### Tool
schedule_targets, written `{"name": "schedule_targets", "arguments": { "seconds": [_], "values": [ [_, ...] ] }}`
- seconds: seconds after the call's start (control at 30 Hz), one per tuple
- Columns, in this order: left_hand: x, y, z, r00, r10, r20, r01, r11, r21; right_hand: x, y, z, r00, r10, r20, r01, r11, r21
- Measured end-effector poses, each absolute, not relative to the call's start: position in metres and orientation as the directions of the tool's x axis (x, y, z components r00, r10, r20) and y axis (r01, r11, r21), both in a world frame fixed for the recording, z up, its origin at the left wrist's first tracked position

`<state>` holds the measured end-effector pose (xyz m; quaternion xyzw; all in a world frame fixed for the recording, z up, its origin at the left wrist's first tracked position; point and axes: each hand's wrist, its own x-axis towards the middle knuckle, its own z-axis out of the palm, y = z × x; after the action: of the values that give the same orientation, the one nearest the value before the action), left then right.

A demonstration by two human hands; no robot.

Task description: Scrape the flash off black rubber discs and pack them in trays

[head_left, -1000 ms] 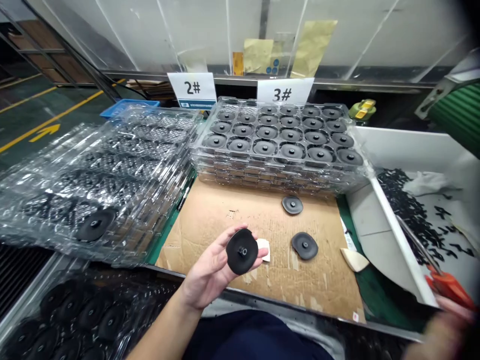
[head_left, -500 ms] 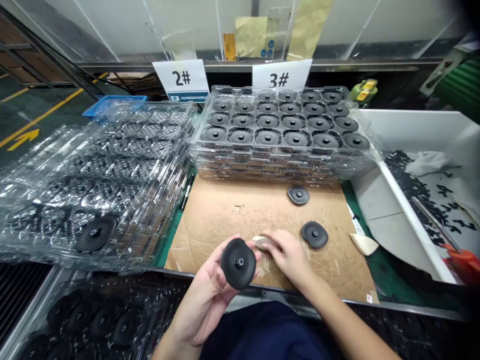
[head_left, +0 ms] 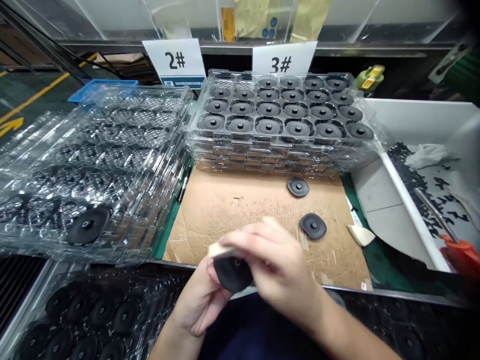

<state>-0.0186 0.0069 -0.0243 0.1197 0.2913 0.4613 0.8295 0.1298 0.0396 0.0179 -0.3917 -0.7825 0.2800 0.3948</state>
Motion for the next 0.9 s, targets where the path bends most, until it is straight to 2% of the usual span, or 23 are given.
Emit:
{"name": "schedule_targets", "arguments": {
  "seconds": [0.1,0.23,0.3,0.4,0.5,0.57,0.63,0.7,0.77,0.83,0.9],
  "values": [
    [-0.022,0.008,-0.02,0.411,0.83,-0.378,-0.67,0.556,0.491,0.14,0.042,0.012,-0.267,0.915,0.301,0.515,0.4,-0.758],
    [-0.026,0.007,-0.018,0.407,0.837,-0.365,-0.703,0.542,0.46,0.151,0.047,-0.027,-0.038,0.989,0.14,0.436,0.143,-0.889],
    [-0.028,0.006,-0.02,0.407,0.843,-0.352,-0.725,0.532,0.438,0.154,0.049,-0.056,0.007,1.0,0.031,0.428,0.024,-0.904],
    [-0.03,0.005,-0.022,0.422,0.842,-0.337,-0.745,0.533,0.4,0.156,0.048,-0.092,-0.064,0.998,-0.022,0.477,0.012,-0.879],
    [-0.028,0.005,-0.022,0.443,0.838,-0.32,-0.753,0.541,0.375,0.159,0.044,-0.099,-0.077,0.997,-0.024,0.512,0.019,-0.859],
    [-0.025,0.006,-0.02,0.42,0.848,-0.323,-0.744,0.526,0.413,0.162,0.041,-0.09,-0.076,0.997,-0.012,0.521,0.029,-0.853],
    [-0.023,0.007,-0.018,0.339,0.882,-0.326,-0.699,0.469,0.541,0.167,0.038,-0.077,-0.098,0.995,0.003,0.524,0.054,-0.85],
    [-0.021,0.008,-0.018,0.188,0.942,-0.278,-0.537,0.336,0.774,0.172,0.033,-0.068,-0.135,0.991,-0.004,0.528,0.068,-0.847],
    [-0.021,0.009,-0.019,0.075,0.99,-0.123,-0.196,0.135,0.971,0.174,0.025,-0.066,-0.158,0.987,-0.036,0.528,0.054,-0.848],
    [-0.02,0.01,-0.021,0.09,0.995,0.046,0.142,-0.058,0.988,0.174,0.015,-0.068,-0.161,0.985,-0.053,0.517,0.038,-0.855],
    [-0.019,0.012,-0.024,0.163,0.976,0.142,0.291,-0.186,0.938,0.173,0.006,-0.07,-0.149,0.989,-0.026,0.496,0.052,-0.867]
  ]
}}
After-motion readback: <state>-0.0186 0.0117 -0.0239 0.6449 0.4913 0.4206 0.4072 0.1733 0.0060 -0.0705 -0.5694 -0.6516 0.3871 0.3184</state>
